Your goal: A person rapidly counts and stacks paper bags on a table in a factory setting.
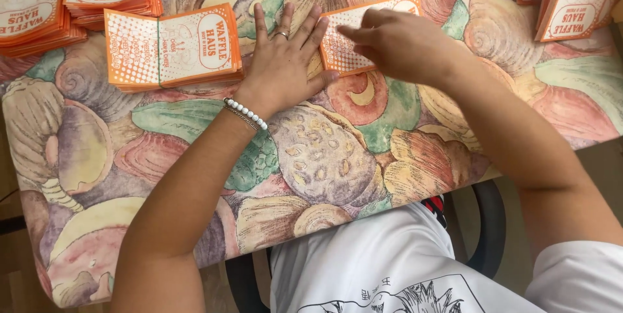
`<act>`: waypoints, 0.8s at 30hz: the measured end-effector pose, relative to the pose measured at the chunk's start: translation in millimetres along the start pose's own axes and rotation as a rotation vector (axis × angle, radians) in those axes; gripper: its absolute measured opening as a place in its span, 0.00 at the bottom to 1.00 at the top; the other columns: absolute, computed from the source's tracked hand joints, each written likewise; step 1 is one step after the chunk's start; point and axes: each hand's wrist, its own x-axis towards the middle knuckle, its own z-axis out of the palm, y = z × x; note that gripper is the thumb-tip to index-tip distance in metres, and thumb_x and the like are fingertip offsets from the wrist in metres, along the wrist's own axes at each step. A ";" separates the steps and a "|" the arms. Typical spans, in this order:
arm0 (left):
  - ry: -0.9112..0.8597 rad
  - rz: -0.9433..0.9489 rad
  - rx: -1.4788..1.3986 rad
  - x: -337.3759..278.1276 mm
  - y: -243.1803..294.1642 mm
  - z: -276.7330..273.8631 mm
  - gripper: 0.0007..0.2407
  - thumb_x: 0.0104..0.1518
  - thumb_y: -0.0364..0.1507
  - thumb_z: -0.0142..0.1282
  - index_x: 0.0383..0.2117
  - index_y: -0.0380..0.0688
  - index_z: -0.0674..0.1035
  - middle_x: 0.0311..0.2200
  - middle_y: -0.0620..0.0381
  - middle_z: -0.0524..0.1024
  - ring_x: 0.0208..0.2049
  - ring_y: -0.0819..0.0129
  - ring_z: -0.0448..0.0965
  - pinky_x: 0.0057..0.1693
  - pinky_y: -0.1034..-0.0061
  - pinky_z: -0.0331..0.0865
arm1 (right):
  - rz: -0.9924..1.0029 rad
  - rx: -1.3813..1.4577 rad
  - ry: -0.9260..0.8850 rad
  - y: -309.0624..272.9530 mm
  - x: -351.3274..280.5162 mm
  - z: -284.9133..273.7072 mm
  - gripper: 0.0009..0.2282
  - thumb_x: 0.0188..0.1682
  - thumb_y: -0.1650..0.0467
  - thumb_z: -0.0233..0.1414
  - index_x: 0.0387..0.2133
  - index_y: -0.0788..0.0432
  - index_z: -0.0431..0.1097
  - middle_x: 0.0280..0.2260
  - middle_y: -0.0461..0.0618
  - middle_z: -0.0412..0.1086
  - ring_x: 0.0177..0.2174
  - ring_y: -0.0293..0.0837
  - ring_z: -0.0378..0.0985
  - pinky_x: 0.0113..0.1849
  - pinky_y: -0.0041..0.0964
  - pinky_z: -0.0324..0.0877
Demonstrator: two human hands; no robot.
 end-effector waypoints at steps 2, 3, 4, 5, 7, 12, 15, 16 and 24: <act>-0.045 -0.019 0.008 0.1 2.1 -4.0 0.42 0.55 0.64 0.16 0.72 0.51 0.39 0.74 0.62 0.29 0.74 0.48 0.28 0.68 0.35 0.17 | -0.046 -0.047 0.019 -11.8 12.7 17.3 0.24 0.53 0.78 0.49 0.64 0.53 0.67 0.29 0.47 0.68 0.23 0.42 0.71 0.25 0.32 0.76; -0.045 -0.014 0.008 2.1 1.4 -0.9 0.42 0.55 0.64 0.16 0.72 0.51 0.39 0.74 0.62 0.29 0.74 0.48 0.28 0.68 0.35 0.17 | -0.042 -0.047 0.019 -11.4 13.4 24.6 0.24 0.53 0.78 0.49 0.64 0.53 0.67 0.29 0.47 0.68 0.23 0.42 0.71 0.25 0.32 0.76; -0.019 -0.013 0.014 3.9 0.1 2.3 0.43 0.54 0.65 0.15 0.72 0.50 0.40 0.74 0.62 0.31 0.74 0.47 0.31 0.67 0.34 0.19 | -0.082 -0.158 0.095 -11.3 14.6 32.0 0.19 0.55 0.65 0.50 0.60 0.52 0.69 0.27 0.47 0.65 0.21 0.43 0.71 0.21 0.36 0.75; 0.006 -0.018 0.017 4.8 -2.0 5.8 0.44 0.54 0.66 0.15 0.72 0.49 0.42 0.74 0.63 0.34 0.74 0.46 0.33 0.67 0.32 0.20 | -0.128 -0.269 0.170 -11.6 17.4 39.1 0.22 0.56 0.52 0.51 0.55 0.51 0.70 0.26 0.47 0.61 0.20 0.45 0.71 0.18 0.40 0.74; 0.021 -0.013 0.003 6.7 -3.4 9.1 0.44 0.54 0.66 0.17 0.72 0.49 0.42 0.74 0.62 0.34 0.74 0.45 0.33 0.67 0.32 0.20 | -0.192 -0.345 0.224 -11.2 13.8 42.6 0.21 0.57 0.53 0.49 0.54 0.52 0.72 0.26 0.45 0.63 0.20 0.41 0.70 0.19 0.34 0.74; 0.049 0.002 -0.020 8.8 -4.6 10.5 0.43 0.55 0.66 0.20 0.72 0.49 0.45 0.74 0.61 0.37 0.73 0.44 0.35 0.66 0.30 0.20 | -0.278 -0.492 0.273 -10.3 4.6 51.8 0.24 0.58 0.54 0.47 0.60 0.55 0.69 0.32 0.41 0.67 0.25 0.36 0.72 0.28 0.29 0.78; 0.030 -0.001 -0.033 8.5 -4.8 11.6 0.42 0.56 0.64 0.22 0.72 0.49 0.44 0.74 0.61 0.35 0.74 0.45 0.33 0.66 0.31 0.19 | -0.276 -0.533 0.316 -10.7 -1.3 59.2 0.22 0.57 0.61 0.48 0.62 0.58 0.66 0.36 0.43 0.65 0.29 0.40 0.69 0.32 0.34 0.74; 0.039 0.001 -0.032 9.4 -5.3 13.5 0.43 0.56 0.65 0.20 0.72 0.49 0.44 0.74 0.62 0.35 0.73 0.45 0.32 0.66 0.31 0.19 | -0.282 -0.555 0.327 -10.1 -2.9 60.0 0.23 0.56 0.60 0.48 0.62 0.58 0.65 0.36 0.43 0.64 0.30 0.40 0.68 0.33 0.33 0.73; -0.006 -0.018 0.011 13.0 -4.5 14.1 0.42 0.55 0.65 0.20 0.72 0.50 0.43 0.74 0.63 0.33 0.74 0.46 0.32 0.66 0.30 0.19 | -0.295 -0.508 0.250 -4.7 -12.6 52.9 0.23 0.55 0.60 0.51 0.64 0.52 0.66 0.34 0.44 0.62 0.31 0.39 0.66 0.30 0.31 0.74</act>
